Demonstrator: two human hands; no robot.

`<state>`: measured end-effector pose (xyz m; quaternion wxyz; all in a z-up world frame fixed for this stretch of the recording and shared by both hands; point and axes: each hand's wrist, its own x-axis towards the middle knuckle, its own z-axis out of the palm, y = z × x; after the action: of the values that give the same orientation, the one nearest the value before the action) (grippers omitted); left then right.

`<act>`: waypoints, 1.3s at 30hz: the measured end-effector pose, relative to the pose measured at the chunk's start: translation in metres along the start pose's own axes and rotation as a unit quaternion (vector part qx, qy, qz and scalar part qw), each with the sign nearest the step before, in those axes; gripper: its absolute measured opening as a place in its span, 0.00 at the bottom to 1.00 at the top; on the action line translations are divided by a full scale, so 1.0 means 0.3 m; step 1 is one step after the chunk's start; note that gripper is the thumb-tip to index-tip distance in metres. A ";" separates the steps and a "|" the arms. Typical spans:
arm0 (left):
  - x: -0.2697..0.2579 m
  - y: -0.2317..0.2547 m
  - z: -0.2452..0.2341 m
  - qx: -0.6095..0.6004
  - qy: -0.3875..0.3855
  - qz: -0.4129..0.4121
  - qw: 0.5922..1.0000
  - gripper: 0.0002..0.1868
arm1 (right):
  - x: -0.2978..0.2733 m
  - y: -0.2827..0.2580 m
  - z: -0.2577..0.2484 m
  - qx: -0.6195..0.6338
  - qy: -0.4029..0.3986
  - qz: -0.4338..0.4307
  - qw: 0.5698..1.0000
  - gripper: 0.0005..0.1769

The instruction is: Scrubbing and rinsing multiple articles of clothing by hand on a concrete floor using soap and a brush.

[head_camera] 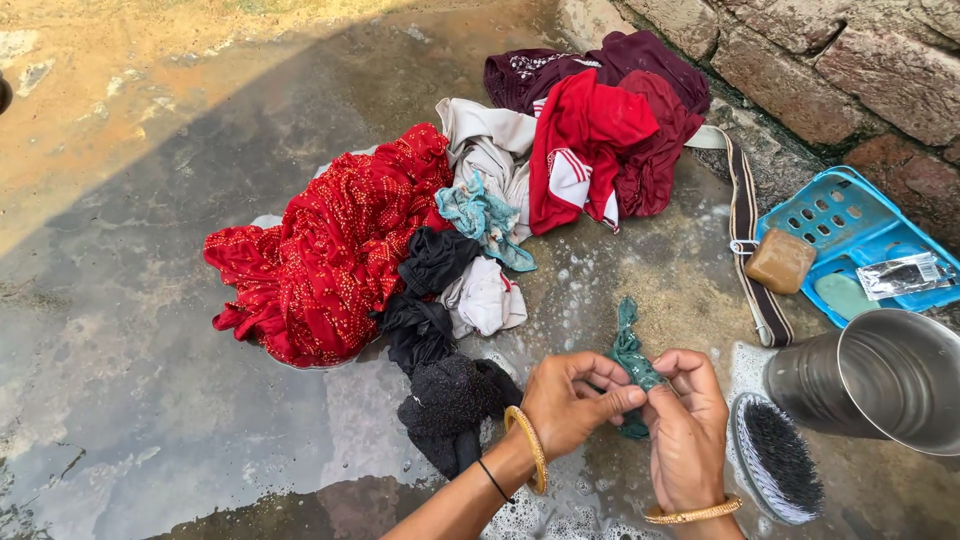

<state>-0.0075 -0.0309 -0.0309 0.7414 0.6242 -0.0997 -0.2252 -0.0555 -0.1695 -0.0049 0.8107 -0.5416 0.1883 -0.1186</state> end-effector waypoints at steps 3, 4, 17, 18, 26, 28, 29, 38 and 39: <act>0.002 -0.022 0.019 -0.049 0.025 -0.043 0.998 0.12 | 0.000 0.031 -0.041 -0.001 -0.021 -0.008 1.000 0.09; 0.003 -0.028 0.021 -0.050 0.026 -0.044 0.997 0.12 | -0.005 0.021 -0.033 -0.002 -0.022 -0.007 1.000 0.09; 0.098 0.145 -0.132 -0.314 0.136 -0.081 0.936 0.09 | 0.089 -0.246 -0.108 0.131 0.091 -0.026 0.987 0.05; 0.110 0.160 -0.125 -0.335 0.145 -0.063 0.929 0.08 | 0.093 -0.270 -0.090 0.146 0.085 -0.020 0.985 0.05; 0.245 0.463 -0.104 -0.198 0.068 0.195 0.958 0.07 | 0.165 -0.491 0.078 0.032 -0.031 -0.200 0.979 0.08; 0.311 0.521 -0.113 -0.145 0.059 0.245 0.957 0.07 | 0.239 -0.524 0.076 0.034 -0.068 -0.217 0.973 0.07; 0.341 0.560 -0.115 -0.152 0.021 0.271 0.950 0.07 | 0.282 -0.541 0.072 0.061 -0.108 -0.221 0.967 0.06; 0.249 0.463 -0.091 -0.021 0.066 0.319 0.945 0.09 | 0.225 -0.472 -0.016 0.008 -0.058 -0.274 0.960 0.10; 0.207 0.390 -0.099 0.038 0.157 0.234 0.959 0.09 | 0.195 -0.405 -0.049 -0.107 -0.028 -0.289 0.951 0.08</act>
<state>0.0845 -0.0192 0.0683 0.7555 0.6385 -0.1339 0.0599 -0.0075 -0.2517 0.0919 0.6836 -0.6597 0.0126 -0.3118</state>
